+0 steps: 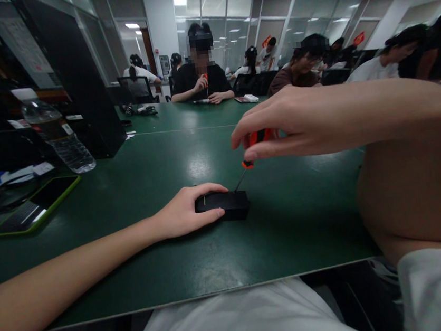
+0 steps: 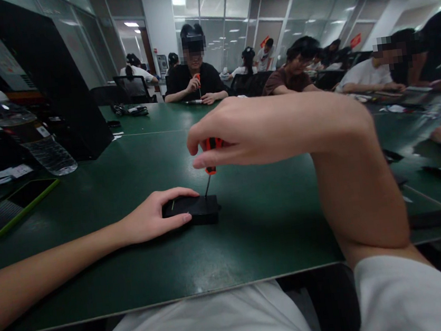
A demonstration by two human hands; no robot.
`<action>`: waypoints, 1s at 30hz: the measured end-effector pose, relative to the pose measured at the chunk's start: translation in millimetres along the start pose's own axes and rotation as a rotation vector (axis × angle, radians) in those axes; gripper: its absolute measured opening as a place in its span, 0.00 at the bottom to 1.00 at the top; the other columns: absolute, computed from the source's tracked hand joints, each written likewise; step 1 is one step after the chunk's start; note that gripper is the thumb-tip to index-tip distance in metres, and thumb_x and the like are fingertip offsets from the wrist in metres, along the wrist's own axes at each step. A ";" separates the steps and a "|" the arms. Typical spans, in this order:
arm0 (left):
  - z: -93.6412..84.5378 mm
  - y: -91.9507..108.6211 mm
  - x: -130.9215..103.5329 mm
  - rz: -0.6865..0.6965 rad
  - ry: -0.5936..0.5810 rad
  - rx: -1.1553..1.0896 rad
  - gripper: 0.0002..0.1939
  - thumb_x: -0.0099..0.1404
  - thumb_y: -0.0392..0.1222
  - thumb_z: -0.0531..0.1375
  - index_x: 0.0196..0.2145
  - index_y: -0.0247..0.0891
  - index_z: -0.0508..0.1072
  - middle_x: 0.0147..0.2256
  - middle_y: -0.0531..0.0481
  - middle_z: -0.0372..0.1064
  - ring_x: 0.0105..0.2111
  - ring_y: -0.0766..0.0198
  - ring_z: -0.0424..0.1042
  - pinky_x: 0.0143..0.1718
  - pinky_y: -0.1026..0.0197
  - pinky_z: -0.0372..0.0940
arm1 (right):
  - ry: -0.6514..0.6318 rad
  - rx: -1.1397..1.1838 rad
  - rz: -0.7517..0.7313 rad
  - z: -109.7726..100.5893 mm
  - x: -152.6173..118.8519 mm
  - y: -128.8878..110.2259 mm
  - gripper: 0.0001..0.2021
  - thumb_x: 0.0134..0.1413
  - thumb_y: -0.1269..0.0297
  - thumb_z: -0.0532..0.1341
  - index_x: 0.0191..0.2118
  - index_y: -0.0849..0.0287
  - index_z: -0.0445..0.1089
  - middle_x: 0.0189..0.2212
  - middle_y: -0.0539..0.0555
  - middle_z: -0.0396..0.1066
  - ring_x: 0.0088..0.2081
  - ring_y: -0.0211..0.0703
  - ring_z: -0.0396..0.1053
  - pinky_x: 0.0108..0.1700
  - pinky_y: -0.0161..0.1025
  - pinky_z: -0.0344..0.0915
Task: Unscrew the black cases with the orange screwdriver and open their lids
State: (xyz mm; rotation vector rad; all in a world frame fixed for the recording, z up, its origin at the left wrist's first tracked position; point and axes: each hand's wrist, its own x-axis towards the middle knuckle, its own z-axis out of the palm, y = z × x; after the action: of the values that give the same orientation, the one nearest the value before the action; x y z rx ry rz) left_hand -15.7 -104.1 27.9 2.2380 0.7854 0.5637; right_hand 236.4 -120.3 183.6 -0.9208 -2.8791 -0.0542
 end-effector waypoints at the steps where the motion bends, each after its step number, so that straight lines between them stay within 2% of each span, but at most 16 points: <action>1: 0.0 0.2 0.2 -0.001 -0.002 -0.001 0.22 0.67 0.48 0.64 0.56 0.40 0.73 0.49 0.49 0.76 0.44 0.59 0.74 0.48 0.60 0.65 | 0.002 -0.018 -0.022 0.6 1.4 -0.3 0.13 0.66 0.59 0.55 0.48 0.53 0.76 0.39 0.51 0.78 0.37 0.43 0.73 0.42 0.40 0.64; 3: 0.2 0.3 0.7 -0.006 -0.002 -0.001 0.22 0.67 0.48 0.64 0.57 0.40 0.73 0.50 0.49 0.75 0.44 0.58 0.75 0.47 0.60 0.66 | 0.005 -0.054 -0.077 1.8 4.0 0.9 0.14 0.66 0.63 0.53 0.49 0.54 0.75 0.41 0.52 0.78 0.40 0.44 0.73 0.44 0.41 0.64; 7: 0.2 0.1 1.0 -0.012 -0.004 0.002 0.23 0.67 0.49 0.64 0.57 0.40 0.72 0.50 0.49 0.75 0.44 0.59 0.75 0.46 0.60 0.66 | 0.034 -0.053 -0.149 4.4 7.4 4.1 0.13 0.61 0.61 0.60 0.50 0.51 0.75 0.49 0.53 0.76 0.48 0.49 0.72 0.47 0.42 0.64; 11: -0.2 1.0 0.4 -0.009 -0.004 0.007 0.23 0.67 0.49 0.63 0.57 0.39 0.72 0.51 0.48 0.75 0.45 0.58 0.75 0.48 0.59 0.66 | 0.061 -0.056 -0.068 6.3 9.4 2.5 0.12 0.64 0.60 0.58 0.46 0.54 0.77 0.39 0.53 0.78 0.43 0.47 0.73 0.46 0.42 0.63; 14: -0.2 1.5 0.2 -0.009 0.001 0.009 0.23 0.67 0.49 0.63 0.56 0.39 0.73 0.50 0.48 0.75 0.45 0.58 0.75 0.49 0.59 0.66 | 0.055 -0.052 -0.125 6.4 9.4 -0.4 0.12 0.62 0.63 0.58 0.47 0.53 0.76 0.47 0.53 0.76 0.44 0.46 0.72 0.47 0.43 0.63; 16: -0.1 1.3 0.2 -0.003 0.002 0.006 0.23 0.67 0.49 0.64 0.56 0.39 0.73 0.50 0.48 0.76 0.44 0.58 0.75 0.48 0.59 0.66 | 0.047 -0.048 -0.167 6.5 8.9 -1.6 0.13 0.60 0.61 0.60 0.48 0.54 0.75 0.51 0.54 0.74 0.45 0.47 0.72 0.47 0.43 0.63; 19: 0.1 1.0 0.1 0.007 0.004 0.008 0.23 0.66 0.49 0.64 0.56 0.39 0.73 0.48 0.48 0.76 0.42 0.58 0.75 0.47 0.59 0.66 | 0.060 -0.066 -0.102 7.5 8.3 -2.1 0.12 0.61 0.57 0.61 0.45 0.54 0.76 0.41 0.53 0.77 0.41 0.47 0.72 0.45 0.43 0.63; 21: 0.0 1.0 0.0 0.005 0.006 0.013 0.23 0.66 0.49 0.64 0.56 0.39 0.73 0.48 0.48 0.76 0.42 0.58 0.75 0.48 0.58 0.66 | 0.078 -0.072 -0.036 7.9 8.2 -1.6 0.11 0.63 0.57 0.58 0.43 0.53 0.77 0.34 0.53 0.77 0.39 0.47 0.72 0.44 0.43 0.63; 23: -0.2 1.3 0.1 -0.003 0.006 0.014 0.23 0.66 0.49 0.64 0.56 0.39 0.73 0.49 0.48 0.76 0.43 0.57 0.75 0.48 0.58 0.66 | 0.079 -0.053 -0.044 7.6 8.2 -0.9 0.11 0.63 0.60 0.58 0.44 0.53 0.77 0.37 0.53 0.78 0.41 0.47 0.72 0.44 0.43 0.62; 26: -0.3 1.8 0.3 -0.005 0.008 0.007 0.23 0.66 0.50 0.63 0.56 0.39 0.73 0.49 0.47 0.76 0.43 0.57 0.75 0.49 0.58 0.66 | 0.051 -0.039 -0.120 6.5 8.6 0.3 0.12 0.60 0.59 0.61 0.47 0.53 0.75 0.49 0.54 0.76 0.45 0.48 0.71 0.45 0.42 0.62; 28: -0.4 2.1 0.3 -0.005 0.006 0.006 0.24 0.66 0.50 0.63 0.56 0.39 0.73 0.49 0.47 0.76 0.43 0.57 0.75 0.48 0.58 0.66 | 0.044 -0.040 -0.089 6.5 9.4 0.6 0.13 0.60 0.56 0.62 0.46 0.54 0.76 0.46 0.54 0.76 0.43 0.47 0.71 0.44 0.42 0.62; 30: -0.4 2.3 0.3 -0.007 0.000 0.007 0.24 0.66 0.50 0.63 0.57 0.39 0.73 0.49 0.47 0.76 0.42 0.58 0.75 0.48 0.58 0.66 | 0.050 -0.032 -0.014 7.1 10.5 0.3 0.13 0.63 0.55 0.59 0.44 0.54 0.77 0.38 0.53 0.77 0.39 0.45 0.72 0.43 0.41 0.63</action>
State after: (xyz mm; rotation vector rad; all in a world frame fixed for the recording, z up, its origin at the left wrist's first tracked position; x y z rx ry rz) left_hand -15.0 -105.0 29.9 2.2406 0.7965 0.5583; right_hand 227.3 -113.5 177.8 -0.8917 -2.8469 -0.1230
